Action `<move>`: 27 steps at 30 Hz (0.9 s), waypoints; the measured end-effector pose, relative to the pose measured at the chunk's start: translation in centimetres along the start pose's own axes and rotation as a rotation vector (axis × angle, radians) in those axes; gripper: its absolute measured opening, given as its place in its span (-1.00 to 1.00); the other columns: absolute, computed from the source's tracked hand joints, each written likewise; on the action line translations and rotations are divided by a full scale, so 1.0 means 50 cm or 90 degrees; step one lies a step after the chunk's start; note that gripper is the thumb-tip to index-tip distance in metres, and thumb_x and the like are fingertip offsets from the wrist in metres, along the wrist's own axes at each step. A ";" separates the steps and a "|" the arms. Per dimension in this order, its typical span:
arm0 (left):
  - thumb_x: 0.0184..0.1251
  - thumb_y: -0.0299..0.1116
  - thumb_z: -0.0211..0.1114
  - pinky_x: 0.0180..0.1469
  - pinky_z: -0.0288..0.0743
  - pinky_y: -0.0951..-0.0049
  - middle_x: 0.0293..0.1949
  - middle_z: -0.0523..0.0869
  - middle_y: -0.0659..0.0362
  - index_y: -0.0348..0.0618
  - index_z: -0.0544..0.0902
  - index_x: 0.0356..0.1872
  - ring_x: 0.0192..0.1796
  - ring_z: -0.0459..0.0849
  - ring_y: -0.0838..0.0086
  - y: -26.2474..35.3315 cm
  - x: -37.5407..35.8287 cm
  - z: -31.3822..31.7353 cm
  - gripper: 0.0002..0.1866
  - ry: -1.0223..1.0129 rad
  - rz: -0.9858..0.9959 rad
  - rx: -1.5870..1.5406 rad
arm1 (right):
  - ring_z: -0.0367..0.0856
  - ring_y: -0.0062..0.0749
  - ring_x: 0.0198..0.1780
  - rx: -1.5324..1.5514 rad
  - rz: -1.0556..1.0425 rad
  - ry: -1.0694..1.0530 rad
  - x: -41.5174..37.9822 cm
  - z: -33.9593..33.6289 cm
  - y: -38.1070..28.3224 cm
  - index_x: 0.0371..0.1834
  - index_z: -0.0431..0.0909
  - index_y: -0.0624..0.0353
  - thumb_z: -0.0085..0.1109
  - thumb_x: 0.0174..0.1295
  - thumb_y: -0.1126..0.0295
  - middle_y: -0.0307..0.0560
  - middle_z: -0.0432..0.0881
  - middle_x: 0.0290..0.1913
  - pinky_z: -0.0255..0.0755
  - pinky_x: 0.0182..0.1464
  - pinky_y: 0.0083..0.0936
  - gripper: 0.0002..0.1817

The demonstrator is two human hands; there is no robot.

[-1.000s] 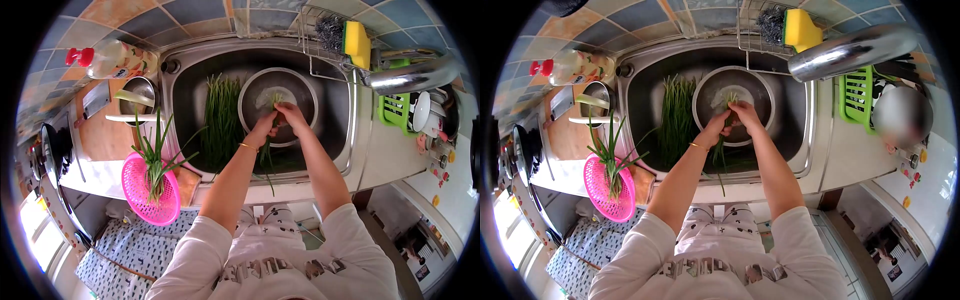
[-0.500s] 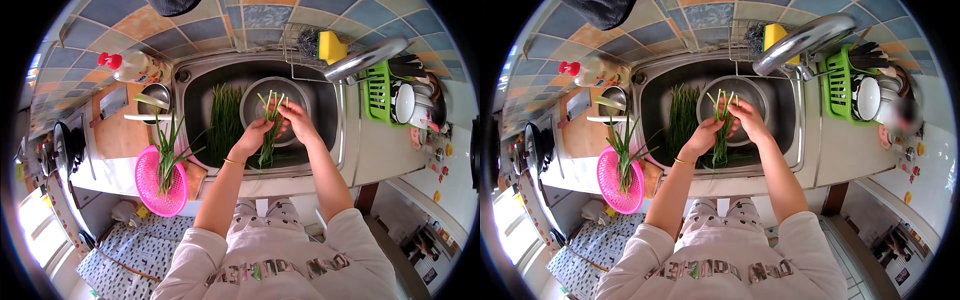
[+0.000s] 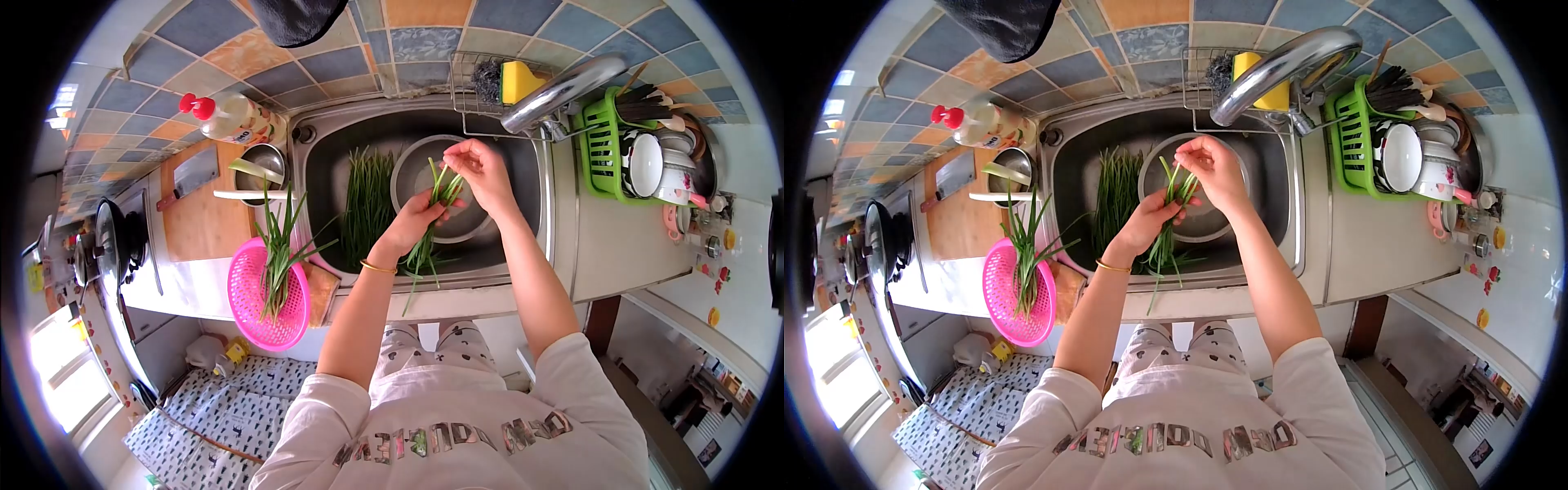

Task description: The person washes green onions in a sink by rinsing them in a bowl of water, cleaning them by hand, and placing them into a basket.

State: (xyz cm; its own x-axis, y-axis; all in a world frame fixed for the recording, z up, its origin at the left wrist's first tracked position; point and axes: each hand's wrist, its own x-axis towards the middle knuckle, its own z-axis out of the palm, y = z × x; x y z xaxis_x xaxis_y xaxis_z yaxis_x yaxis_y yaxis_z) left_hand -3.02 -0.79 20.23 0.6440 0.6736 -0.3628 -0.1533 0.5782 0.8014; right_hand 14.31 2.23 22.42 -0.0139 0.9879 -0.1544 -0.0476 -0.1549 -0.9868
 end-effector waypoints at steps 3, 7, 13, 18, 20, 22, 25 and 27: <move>0.46 -0.50 -0.03 -0.14 0.34 0.56 -0.05 0.64 0.20 -0.28 0.47 0.16 -0.28 0.36 0.62 -0.005 -0.006 -0.010 -0.69 -0.008 0.009 -0.001 | 0.66 -0.54 -0.22 0.012 0.000 -0.021 0.008 -0.012 0.008 -0.21 0.55 0.27 0.23 0.26 0.49 -0.16 0.67 -0.28 0.49 -0.17 -0.68 -0.89; 0.46 -0.50 -0.02 -0.17 0.32 0.59 -0.10 0.63 0.24 -0.28 0.47 0.17 -0.31 0.32 0.64 -0.001 -0.014 -0.025 -0.68 -0.029 -0.009 0.004 | 0.63 -0.57 -0.24 -0.093 -0.031 -0.003 0.009 -0.016 0.018 -0.24 0.54 0.25 0.24 0.25 0.50 -0.20 0.66 -0.31 0.48 -0.16 -0.65 -0.90; 0.44 -0.50 0.00 -0.22 0.29 0.63 -0.09 0.62 0.24 -0.27 0.46 0.19 -0.34 0.29 0.66 0.006 -0.022 -0.048 -0.66 -0.062 -0.079 -0.005 | 0.58 -0.59 -0.31 -0.157 -0.099 0.001 0.002 -0.014 0.032 -0.17 0.52 0.19 0.22 0.23 0.54 -0.25 0.64 -0.35 0.44 -0.22 -0.63 -0.86; 0.43 -0.50 0.01 -0.24 0.27 0.63 -0.18 0.55 0.30 -0.26 0.41 0.24 -0.34 0.28 0.66 -0.015 -0.014 -0.063 -0.62 -0.091 -0.100 -0.053 | 0.62 -0.57 -0.29 0.210 0.142 0.105 -0.002 -0.028 0.083 -0.12 0.54 0.11 0.26 0.20 0.52 -0.28 0.64 -0.37 0.41 -0.23 -0.67 -0.80; 0.43 -0.48 0.02 -0.25 0.26 0.63 -0.24 0.49 0.33 -0.25 0.39 0.25 -0.35 0.28 0.66 -0.025 -0.008 -0.067 -0.61 -0.125 -0.128 -0.046 | 0.63 -0.56 -0.28 0.262 0.181 0.153 0.004 -0.044 0.105 -0.10 0.56 0.09 0.28 0.19 0.47 -0.28 0.63 -0.36 0.43 -0.24 -0.61 -0.78; 0.44 -0.50 -0.01 -0.22 0.28 0.59 -0.25 0.45 0.32 -0.24 0.39 0.25 -0.34 0.30 0.63 -0.031 -0.019 -0.071 -0.62 -0.068 -0.131 -0.066 | 0.63 -0.56 -0.30 0.260 0.192 0.187 0.010 -0.063 0.126 -0.10 0.56 0.10 0.27 0.20 0.45 -0.27 0.63 -0.36 0.44 -0.24 -0.58 -0.79; 0.45 -0.54 -0.07 -0.14 0.32 0.53 -0.23 0.43 0.29 -0.22 0.37 0.26 -0.29 0.33 0.56 -0.043 -0.008 -0.079 -0.62 0.079 -0.006 -0.069 | 0.60 -0.55 -0.36 0.128 0.200 0.193 0.012 -0.108 0.194 -0.11 0.57 0.13 0.18 0.25 0.49 -0.24 0.61 -0.39 0.45 -0.26 -0.57 -0.84; 0.46 -0.59 -0.10 -0.01 0.34 0.46 -0.18 0.44 0.25 -0.16 0.36 0.25 -0.10 0.43 0.49 -0.042 0.009 -0.094 -0.62 0.166 0.097 -0.080 | 0.59 -0.50 -0.38 -0.010 0.207 0.187 0.013 -0.138 0.272 -0.11 0.56 0.14 0.14 0.23 0.52 -0.20 0.59 -0.41 0.45 -0.26 -0.54 -0.83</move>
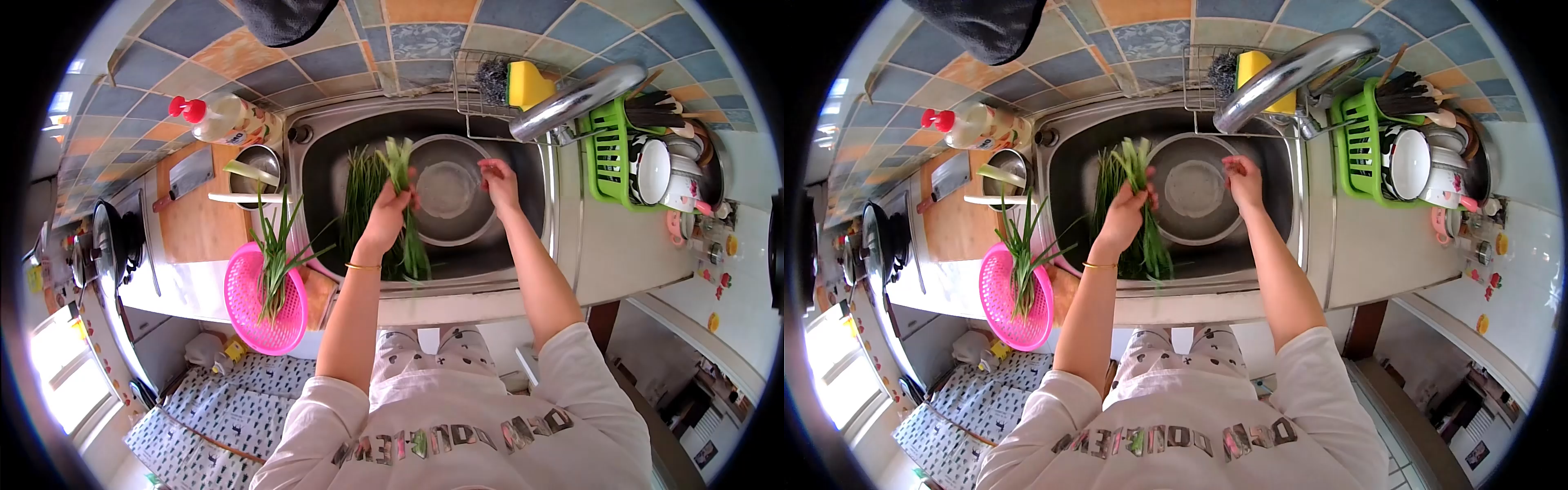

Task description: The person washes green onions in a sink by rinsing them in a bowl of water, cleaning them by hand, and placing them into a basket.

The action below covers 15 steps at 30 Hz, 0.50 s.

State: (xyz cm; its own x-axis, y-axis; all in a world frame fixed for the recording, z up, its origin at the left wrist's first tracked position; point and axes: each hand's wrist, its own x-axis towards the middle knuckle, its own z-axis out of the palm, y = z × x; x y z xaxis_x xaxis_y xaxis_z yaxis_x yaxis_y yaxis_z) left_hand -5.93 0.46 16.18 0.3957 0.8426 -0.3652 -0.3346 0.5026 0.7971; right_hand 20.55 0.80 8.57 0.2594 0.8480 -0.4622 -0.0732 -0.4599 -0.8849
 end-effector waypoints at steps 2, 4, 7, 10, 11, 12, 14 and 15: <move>0.46 -0.60 -0.07 0.05 0.33 0.43 -0.17 0.45 0.24 -0.10 0.39 0.17 0.02 0.46 0.45 0.006 0.027 0.012 -0.68 0.083 0.077 -0.118 | 0.57 -0.42 -0.38 -0.188 -0.012 0.020 0.027 -0.013 0.071 -0.11 0.54 0.15 0.12 0.19 0.56 -0.15 0.56 -0.42 0.45 -0.26 -0.50 -0.79; 0.46 -0.62 -0.04 0.21 0.27 0.35 -0.09 0.49 0.24 -0.02 0.41 -0.02 0.22 0.44 0.38 -0.001 0.063 0.001 -0.77 0.066 0.193 -0.184 | 0.57 -0.26 -0.31 -0.308 -0.148 0.039 0.040 -0.006 0.130 -0.09 0.50 0.15 0.12 0.12 0.59 -0.07 0.53 -0.34 0.46 -0.21 -0.41 -0.73; 0.46 -0.63 -0.05 0.28 0.22 0.32 0.04 0.51 0.22 -0.02 0.40 -0.08 0.28 0.41 0.37 -0.024 0.092 0.008 -0.79 0.149 0.234 -0.270 | 0.50 0.03 -0.08 -0.435 -0.232 0.058 0.007 0.018 0.130 -0.06 0.44 0.15 0.15 0.01 0.63 0.09 0.46 -0.12 0.43 -0.06 -0.19 -0.63; 0.43 -0.67 -0.06 0.30 0.21 0.34 0.16 0.50 0.19 -0.02 0.40 -0.11 0.32 0.38 0.42 -0.099 0.119 -0.003 -0.77 0.232 0.199 -0.227 | 0.47 0.08 -0.02 -0.527 -0.241 0.088 -0.022 0.039 0.097 -0.05 0.42 0.16 0.17 0.01 0.61 0.15 0.45 -0.07 0.41 -0.02 -0.12 -0.62; 0.42 -0.68 -0.06 0.31 0.21 0.34 0.16 0.50 0.19 -0.02 0.39 -0.12 0.31 0.38 0.42 -0.127 0.127 -0.005 -0.77 0.270 0.181 -0.198 | 0.48 0.08 -0.01 -0.562 -0.244 0.103 -0.029 0.043 0.089 -0.05 0.41 0.16 0.19 0.01 0.60 0.16 0.45 -0.07 0.42 -0.02 -0.11 -0.61; 0.39 -0.73 -0.08 0.30 0.24 0.32 0.16 0.51 0.15 -0.02 0.39 -0.13 0.30 0.39 0.39 -0.188 0.142 -0.029 -0.73 0.262 0.201 -0.180 | 0.48 0.09 0.00 -0.596 -0.247 0.120 -0.033 0.048 0.081 -0.04 0.40 0.16 0.21 0.00 0.59 0.18 0.45 -0.06 0.43 -0.03 -0.10 -0.60; 0.38 -0.70 -0.04 0.25 0.30 0.30 0.18 0.50 0.10 -0.04 0.39 -0.12 0.27 0.43 0.34 -0.267 0.147 -0.040 -0.76 0.304 0.097 -0.077 | 0.47 0.09 0.05 -0.697 -0.038 -0.048 -0.027 0.055 0.066 -0.03 0.40 0.17 0.25 -0.02 0.55 0.19 0.46 -0.03 0.46 -0.04 -0.12 -0.57; 0.38 -0.68 -0.02 0.22 0.33 0.30 0.19 0.50 0.07 -0.05 0.39 -0.11 0.26 0.45 0.31 -0.281 0.147 -0.036 -0.77 0.323 0.044 -0.025 | 0.47 0.09 0.08 -0.739 0.070 -0.132 -0.023 0.058 0.067 -0.03 0.39 0.17 0.26 -0.03 0.53 0.20 0.46 -0.01 0.48 -0.05 -0.12 -0.56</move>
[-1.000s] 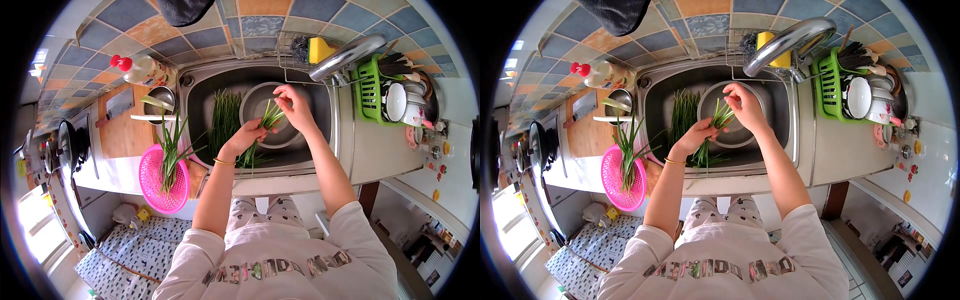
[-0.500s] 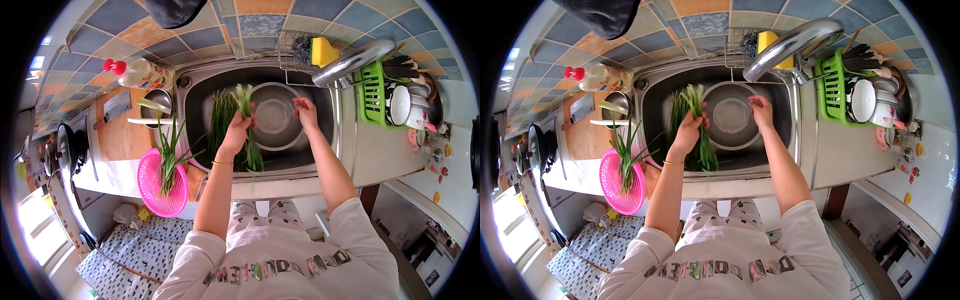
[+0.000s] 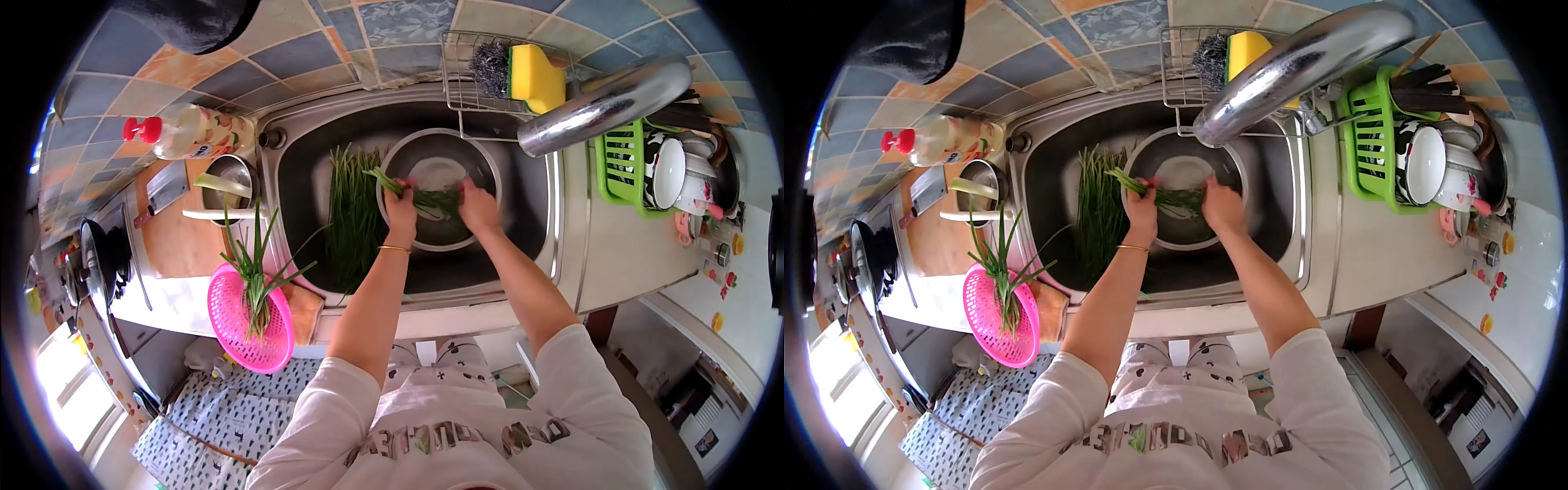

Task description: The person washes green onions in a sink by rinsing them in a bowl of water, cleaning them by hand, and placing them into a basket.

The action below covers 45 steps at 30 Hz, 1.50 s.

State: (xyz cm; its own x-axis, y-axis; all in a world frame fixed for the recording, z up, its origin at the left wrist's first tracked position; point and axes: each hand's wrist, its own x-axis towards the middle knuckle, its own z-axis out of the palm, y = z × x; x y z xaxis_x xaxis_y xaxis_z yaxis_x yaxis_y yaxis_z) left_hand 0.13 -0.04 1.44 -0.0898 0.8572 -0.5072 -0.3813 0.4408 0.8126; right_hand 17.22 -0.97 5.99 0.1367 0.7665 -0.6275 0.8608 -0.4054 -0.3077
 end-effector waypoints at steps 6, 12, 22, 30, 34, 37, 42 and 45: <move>0.35 -0.55 0.11 0.02 0.46 0.36 -0.04 0.55 0.04 -0.17 0.38 -0.11 0.03 0.57 0.26 -0.015 0.052 -0.008 -0.84 -0.100 -0.195 0.685 | 0.48 0.07 0.07 -0.036 -0.134 0.207 0.019 0.049 0.022 0.06 0.32 0.15 0.26 -0.07 0.55 0.15 0.46 -0.02 0.48 0.02 -0.18 -0.45; 0.34 -0.47 0.16 0.12 0.38 0.24 0.11 0.54 -0.13 -0.36 0.30 0.21 0.19 0.50 0.04 -0.148 0.091 -0.022 -0.54 -0.040 -0.038 0.444 | 0.46 0.07 0.05 0.057 -0.201 0.258 0.003 0.031 0.020 0.05 0.31 0.19 0.22 -0.07 0.57 0.12 0.44 -0.04 0.44 0.05 -0.18 -0.46; 0.22 -0.73 0.04 0.04 0.42 0.36 -0.17 0.55 0.04 -0.25 0.45 -0.19 -0.10 0.54 0.27 0.017 0.044 0.037 -0.80 0.112 0.272 0.461 | 0.46 0.05 0.02 0.137 -0.232 0.339 -0.038 -0.006 0.025 0.01 0.33 0.15 0.14 -0.06 0.62 0.08 0.45 -0.07 0.40 0.02 -0.15 -0.52; 0.24 -0.68 0.07 0.01 0.43 0.15 -0.02 0.65 -0.09 -0.28 0.47 0.00 0.00 0.60 0.02 -0.007 -0.048 0.008 -0.71 -0.168 0.059 0.662 | 0.48 0.00 0.06 0.233 -0.268 0.308 -0.114 -0.039 0.005 0.05 0.36 0.14 0.12 -0.03 0.65 0.04 0.50 -0.04 0.42 0.06 -0.20 -0.51; 0.40 -0.60 0.00 -0.13 0.37 0.51 0.07 0.64 0.15 -0.08 0.44 -0.15 -0.14 0.49 0.52 0.157 -0.101 0.011 -0.85 -0.239 -0.042 0.199 | 0.48 -0.08 0.18 0.369 -0.305 0.228 -0.149 -0.062 0.006 0.10 0.38 0.17 0.13 0.01 0.64 0.03 0.53 0.05 0.40 0.16 -0.30 -0.50; 0.46 -0.58 -0.05 0.14 0.39 0.46 0.18 0.55 0.09 -0.06 0.42 -0.16 0.23 0.50 0.40 0.343 -0.187 0.040 -0.86 -0.223 -0.104 0.066 | 0.46 -0.20 0.27 0.440 -0.318 0.133 -0.205 -0.120 -0.026 0.20 0.39 0.17 0.07 0.03 0.68 0.00 0.52 0.17 0.31 0.26 -0.43 -0.44; 0.49 -0.57 -0.10 0.35 0.32 0.11 0.29 0.40 -0.15 -0.11 0.38 -0.08 0.42 0.30 0.09 0.509 -0.264 0.043 -0.87 -0.389 -0.028 -0.117 | 0.35 -0.33 0.36 0.636 -0.382 -0.096 -0.286 -0.228 -0.090 0.27 0.39 0.20 -0.12 0.03 0.71 -0.08 0.48 0.26 0.16 0.37 -0.49 -0.38; 0.48 -0.58 -0.10 0.36 0.31 0.10 0.33 0.35 -0.18 -0.11 0.39 -0.04 0.42 0.29 0.05 0.574 -0.284 0.042 -0.83 -0.436 -0.023 -0.144 | 0.25 -0.32 0.43 0.725 -0.403 -0.166 -0.311 -0.266 -0.114 0.26 0.38 0.32 -0.19 -0.02 0.64 -0.04 0.43 0.30 0.01 0.46 -0.48 -0.37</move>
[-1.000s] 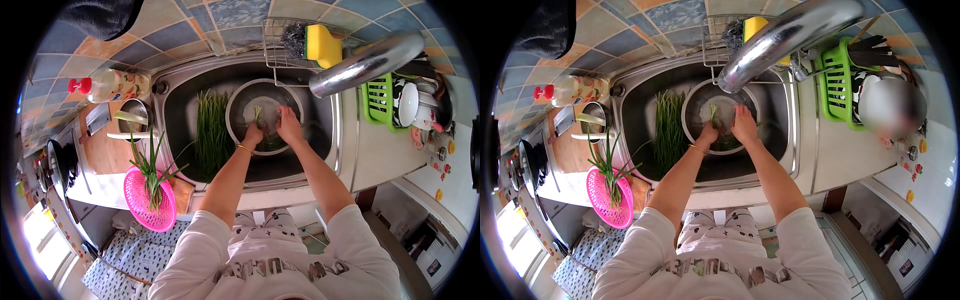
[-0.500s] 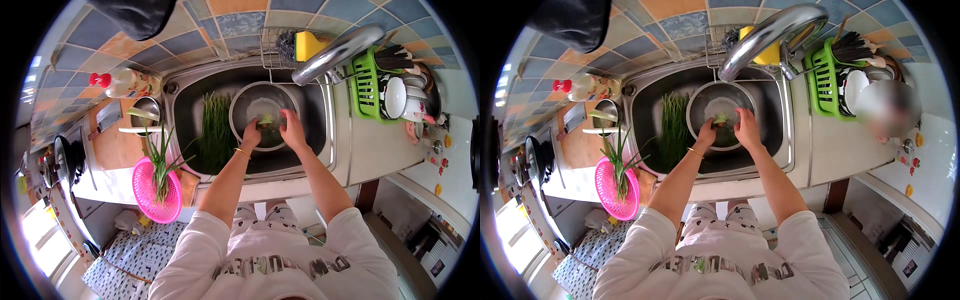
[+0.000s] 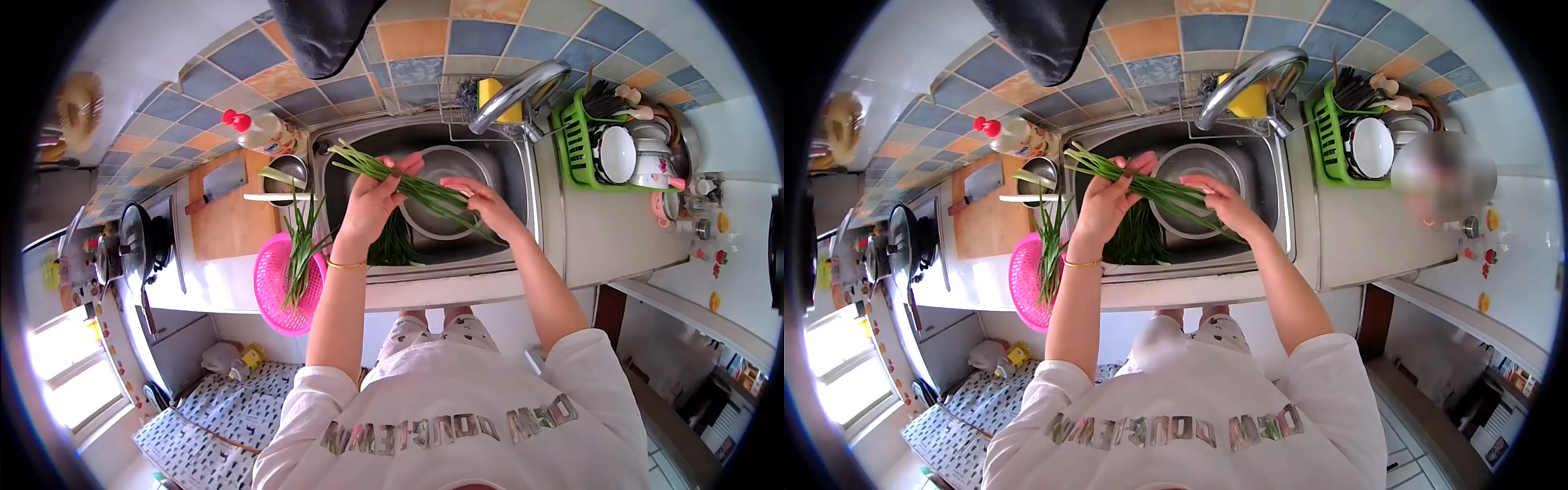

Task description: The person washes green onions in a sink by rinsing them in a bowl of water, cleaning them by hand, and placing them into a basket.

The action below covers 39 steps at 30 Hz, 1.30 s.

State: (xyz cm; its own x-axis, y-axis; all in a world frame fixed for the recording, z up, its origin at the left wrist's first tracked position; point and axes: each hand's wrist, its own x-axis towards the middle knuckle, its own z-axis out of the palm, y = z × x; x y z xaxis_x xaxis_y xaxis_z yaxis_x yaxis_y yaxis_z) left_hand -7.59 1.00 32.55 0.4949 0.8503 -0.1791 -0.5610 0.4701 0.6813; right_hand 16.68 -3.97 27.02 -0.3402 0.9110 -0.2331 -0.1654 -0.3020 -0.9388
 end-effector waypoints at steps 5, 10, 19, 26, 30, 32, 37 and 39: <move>0.45 -0.58 -0.06 0.38 0.29 0.08 0.38 0.25 -0.22 -0.13 0.42 -0.05 0.45 0.22 0.02 0.047 -0.008 0.015 -0.83 -0.034 0.002 -0.070 | 0.30 -0.35 0.38 0.004 -0.019 -0.047 -0.014 0.009 -0.079 0.26 0.37 0.38 -0.21 0.08 0.46 -0.04 0.44 0.30 0.04 0.45 -0.46 -0.41; 0.41 -0.58 -0.03 0.38 0.28 0.07 0.39 0.23 -0.25 -0.17 0.45 -0.11 0.47 0.19 0.00 0.077 -0.025 0.045 -0.86 -0.038 -0.002 -0.123 | 0.35 -0.38 0.35 0.035 0.010 -0.055 -0.049 0.004 -0.127 0.29 0.34 0.34 -0.22 0.21 0.38 -0.04 0.45 0.28 0.08 0.42 -0.47 -0.45; 0.15 -0.69 -0.10 0.38 0.23 -0.07 0.36 0.26 -0.28 -0.20 0.43 -0.18 0.47 0.17 -0.02 0.092 -0.016 0.038 -0.75 -0.029 0.034 -0.201 | 0.51 -0.30 0.18 0.049 0.087 -0.065 -0.076 -0.004 -0.154 0.31 0.30 0.35 -0.23 0.33 0.27 -0.01 0.52 0.18 0.21 0.30 -0.40 -0.46; 0.10 -0.71 -0.15 0.42 0.15 -0.21 0.36 0.27 -0.26 -0.20 0.43 -0.18 0.48 0.15 0.00 0.077 0.001 -0.006 -0.70 -0.013 0.063 -0.216 | 0.59 -0.17 0.11 0.048 0.103 -0.056 -0.071 -0.015 -0.135 0.32 0.29 0.37 -0.31 0.39 0.24 0.09 0.53 0.18 0.35 0.20 -0.36 -0.47; 0.03 -0.71 -0.16 0.47 -0.02 -0.27 0.41 0.19 -0.20 -0.19 0.46 -0.22 0.51 0.07 0.06 0.073 0.010 -0.024 -0.68 0.011 0.059 -0.241 | 0.59 -0.14 0.11 0.055 0.109 -0.089 -0.062 -0.026 -0.123 0.32 0.28 0.39 -0.39 0.44 0.24 0.12 0.54 0.18 0.38 0.17 -0.34 -0.46; 0.03 -0.72 -0.17 0.47 -0.03 -0.28 0.42 0.18 -0.19 -0.19 0.46 -0.23 0.51 0.06 0.06 0.068 0.014 -0.033 -0.68 0.019 0.061 -0.255 | 0.61 -0.16 0.08 0.083 0.126 -0.083 -0.060 -0.026 -0.121 0.30 0.30 0.40 -0.36 0.44 0.26 0.14 0.56 0.14 0.42 0.15 -0.38 -0.48; 0.03 -0.74 -0.19 0.47 -0.05 -0.30 0.42 0.18 -0.18 -0.19 0.44 -0.23 0.51 0.06 0.07 0.059 0.023 -0.049 -0.67 0.026 0.061 -0.285 | 0.64 -0.15 0.06 0.100 0.153 -0.104 -0.054 -0.024 -0.127 0.24 0.35 0.45 -0.34 0.45 0.29 0.20 0.59 0.09 0.46 0.15 -0.42 -0.51; 0.03 -0.74 -0.19 0.47 -0.05 -0.31 0.42 0.18 -0.18 -0.20 0.43 -0.23 0.51 0.07 0.07 0.055 0.025 -0.054 -0.67 0.027 0.061 -0.294 | 0.64 -0.15 0.06 0.108 0.153 -0.095 -0.054 -0.027 -0.120 0.22 0.37 0.47 -0.34 0.45 0.30 0.21 0.60 0.09 0.47 0.16 -0.43 -0.51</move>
State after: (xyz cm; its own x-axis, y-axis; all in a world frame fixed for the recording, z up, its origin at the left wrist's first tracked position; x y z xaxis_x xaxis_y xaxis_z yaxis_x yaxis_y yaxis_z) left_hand -10.31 3.98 32.29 0.4051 0.8990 -0.1663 -0.8435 0.4377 0.3113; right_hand 19.82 -4.23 32.96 -0.5185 0.7601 -0.3916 -0.2111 -0.5577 -0.8028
